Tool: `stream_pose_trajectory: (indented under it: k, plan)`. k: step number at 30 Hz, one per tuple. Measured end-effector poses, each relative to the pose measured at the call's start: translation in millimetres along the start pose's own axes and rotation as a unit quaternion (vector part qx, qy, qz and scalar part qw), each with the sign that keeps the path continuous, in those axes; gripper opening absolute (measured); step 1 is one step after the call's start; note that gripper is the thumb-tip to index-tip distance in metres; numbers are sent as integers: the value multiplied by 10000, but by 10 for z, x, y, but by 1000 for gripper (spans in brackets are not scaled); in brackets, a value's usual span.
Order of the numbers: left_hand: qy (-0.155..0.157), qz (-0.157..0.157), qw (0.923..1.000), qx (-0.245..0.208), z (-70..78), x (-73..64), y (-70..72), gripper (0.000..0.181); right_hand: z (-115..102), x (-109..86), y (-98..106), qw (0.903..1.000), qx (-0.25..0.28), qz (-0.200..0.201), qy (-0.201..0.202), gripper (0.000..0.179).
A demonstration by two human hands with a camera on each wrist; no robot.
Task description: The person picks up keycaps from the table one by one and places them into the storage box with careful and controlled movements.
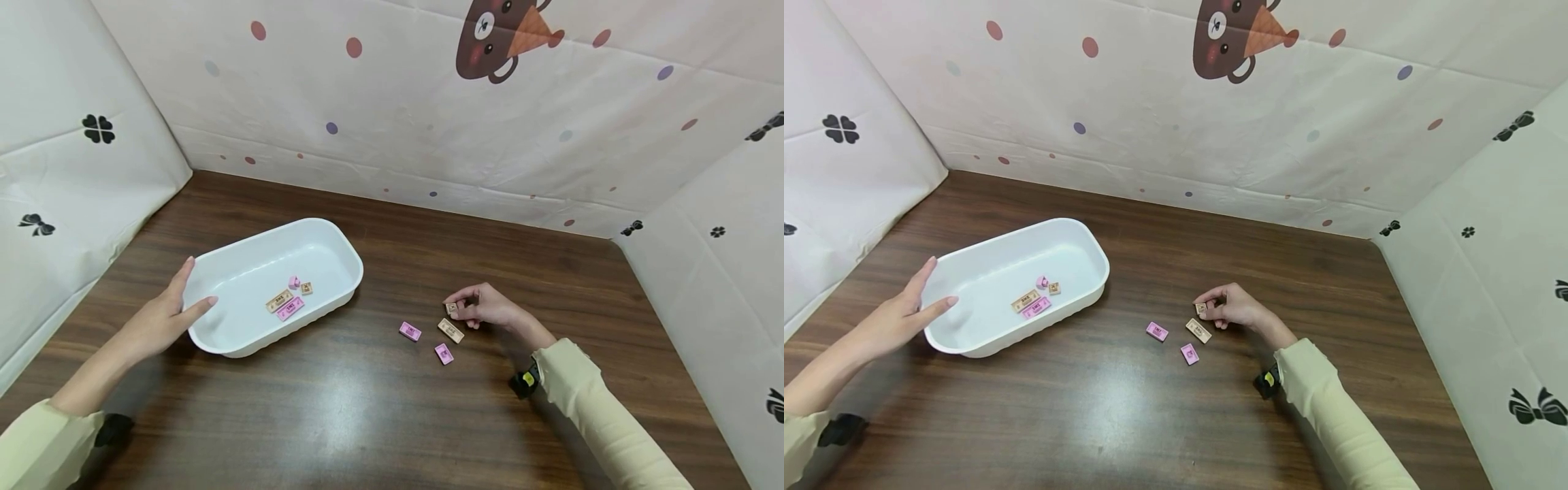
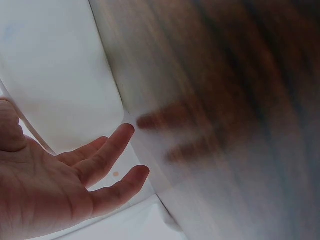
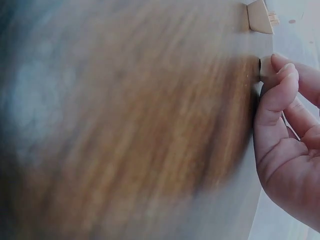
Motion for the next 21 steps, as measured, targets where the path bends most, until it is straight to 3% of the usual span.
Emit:
stream_pose_trajectory:
  k: [6,21]
  plan:
    - [-22,-10,10000,-11,0,9,-5,85,-6,-11,7,9999,-28,61,-82,32]
    - [19,-50,10000,75,-4,7,-19,84,-198,-50,53,9996,-19,172,242,29]
Point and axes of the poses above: each hand's wrist, its own x-axis towards the middle knuckle, its own y-axis out of the back of the hand, z = x × y, the point moved 10 cm from there along x, towards the middle knuckle, and after that the axes turned 5 degrees about -y, right-handed, at the moved point
